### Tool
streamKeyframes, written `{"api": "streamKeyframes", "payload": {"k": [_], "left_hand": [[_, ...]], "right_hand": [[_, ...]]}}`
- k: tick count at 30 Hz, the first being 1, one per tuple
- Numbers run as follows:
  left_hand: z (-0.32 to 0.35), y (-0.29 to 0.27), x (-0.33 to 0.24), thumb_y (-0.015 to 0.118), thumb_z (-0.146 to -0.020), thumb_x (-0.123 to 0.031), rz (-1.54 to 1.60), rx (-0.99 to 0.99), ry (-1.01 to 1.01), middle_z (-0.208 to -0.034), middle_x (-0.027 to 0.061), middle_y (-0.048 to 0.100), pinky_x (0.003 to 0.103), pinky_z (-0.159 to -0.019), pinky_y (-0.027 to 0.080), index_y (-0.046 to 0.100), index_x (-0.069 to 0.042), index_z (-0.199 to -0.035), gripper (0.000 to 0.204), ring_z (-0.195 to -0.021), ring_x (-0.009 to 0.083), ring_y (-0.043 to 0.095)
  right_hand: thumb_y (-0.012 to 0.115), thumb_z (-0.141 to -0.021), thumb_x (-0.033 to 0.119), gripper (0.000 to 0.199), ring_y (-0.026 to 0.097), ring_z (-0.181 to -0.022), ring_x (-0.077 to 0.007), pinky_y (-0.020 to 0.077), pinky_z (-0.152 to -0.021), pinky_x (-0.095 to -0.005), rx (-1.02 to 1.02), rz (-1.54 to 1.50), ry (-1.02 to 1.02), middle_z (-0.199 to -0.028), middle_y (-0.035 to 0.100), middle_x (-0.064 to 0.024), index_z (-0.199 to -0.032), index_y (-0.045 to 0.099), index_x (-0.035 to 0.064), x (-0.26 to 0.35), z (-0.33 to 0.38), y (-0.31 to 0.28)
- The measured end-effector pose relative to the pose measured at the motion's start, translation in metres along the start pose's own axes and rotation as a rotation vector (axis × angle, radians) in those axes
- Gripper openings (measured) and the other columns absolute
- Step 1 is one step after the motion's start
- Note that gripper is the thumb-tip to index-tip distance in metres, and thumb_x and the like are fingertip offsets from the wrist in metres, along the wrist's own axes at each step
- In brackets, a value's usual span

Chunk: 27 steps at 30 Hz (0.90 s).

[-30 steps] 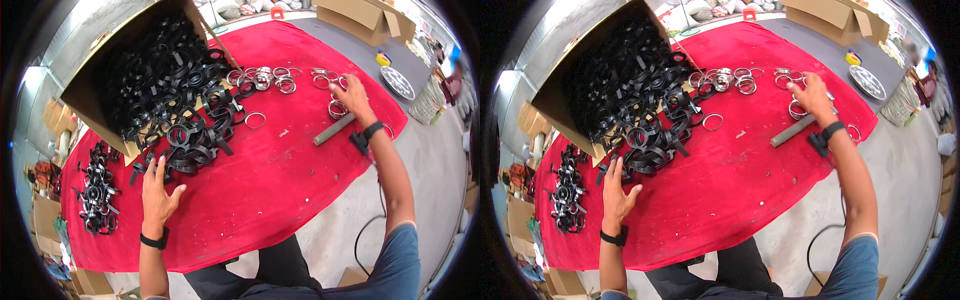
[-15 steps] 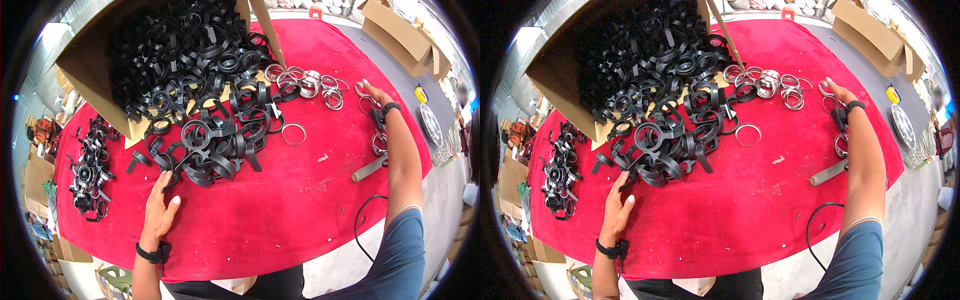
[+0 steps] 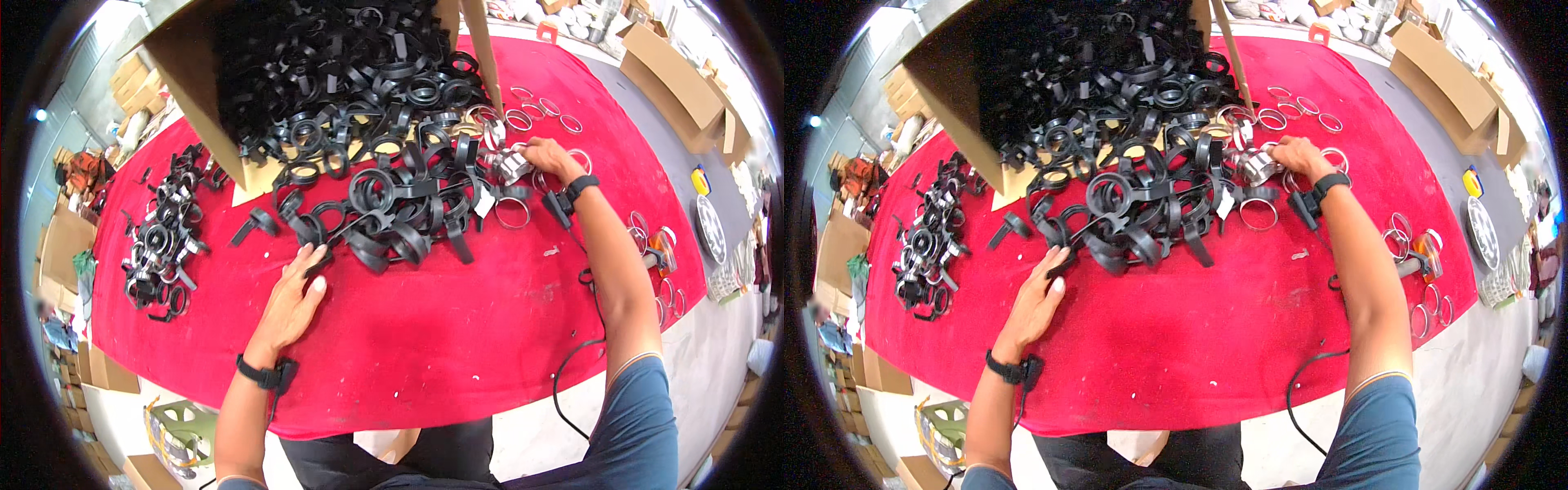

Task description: The recorder is assembling circular plastic components with metal rings at a warehouse table.

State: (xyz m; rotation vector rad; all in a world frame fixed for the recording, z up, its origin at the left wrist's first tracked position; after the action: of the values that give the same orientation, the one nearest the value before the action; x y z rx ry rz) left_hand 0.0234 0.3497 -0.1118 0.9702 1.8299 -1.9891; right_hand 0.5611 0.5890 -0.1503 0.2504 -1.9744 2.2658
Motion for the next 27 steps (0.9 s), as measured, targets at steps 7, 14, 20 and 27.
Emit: {"api": "streamKeyframes", "payload": {"k": [7,14,20,27], "left_hand": [[-0.005,0.009,0.018,0.037,-0.117,-0.047,0.063,-0.007,0.084,-0.171,0.0262,0.039,0.049,-0.133,0.021,0.046,-0.013,-0.165,0.059,-0.163,0.04,0.029],[-0.012,0.013,0.018,0.033,-0.117,-0.053,0.056,0.027,0.127,-0.171,0.0259,0.039,0.051,-0.133,0.02,0.043,-0.016,-0.167,0.064,-0.163,0.0409,0.028],[-0.017,0.018,0.021,0.034,-0.117,-0.052,0.093,-0.012,0.154,-0.167,0.0243,0.046,0.046,-0.131,0.025,0.048,-0.011,-0.163,0.063,-0.161,0.0382,0.036],[-0.026,-0.045,-0.005,0.038,-0.117,-0.053,0.512,-0.139,0.195,-0.145,0.0126,0.066,0.043,-0.113,0.049,0.057,-0.01,-0.158,0.062,-0.136,0.0282,0.06]], "right_hand": [[0.063,-0.092,0.019,0.025,0.073,-0.109,-0.0433,0.0588,-0.097,-0.0501,-0.313,-0.156,-0.22,-0.114,0.077,-0.0221,-0.098,0.081,0.002,0.062,0.079,0.015],[0.075,-0.094,0.02,0.023,0.055,-0.138,-0.0511,0.0455,-0.117,-0.0599,-0.581,0.123,-0.222,-0.152,0.06,-0.0245,-0.116,0.083,0.0153,0.077,0.155,-0.003],[0.068,-0.101,0.023,0.023,0.071,-0.112,-0.0429,0.0586,-0.096,-0.0501,-0.938,0.005,-0.222,-0.128,0.072,-0.0261,-0.108,0.081,0.0049,0.079,0.209,-0.071],[0.066,-0.1,0.024,0.03,0.076,-0.099,-0.0418,0.0592,-0.092,-0.049,-0.724,-0.234,0.207,-0.101,0.079,-0.0228,-0.113,0.081,0.0019,0.092,0.231,-0.082]]}}
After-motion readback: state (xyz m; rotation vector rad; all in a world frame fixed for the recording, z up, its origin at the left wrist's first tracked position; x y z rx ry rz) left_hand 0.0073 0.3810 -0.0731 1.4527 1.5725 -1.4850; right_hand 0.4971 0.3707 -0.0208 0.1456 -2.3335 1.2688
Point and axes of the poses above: each hand's wrist, its own z-axis away from the middle knuckle, its own y-axis out of the palm, x = y × z, the point moved 7 cm from there along -z, towards the middle knuckle
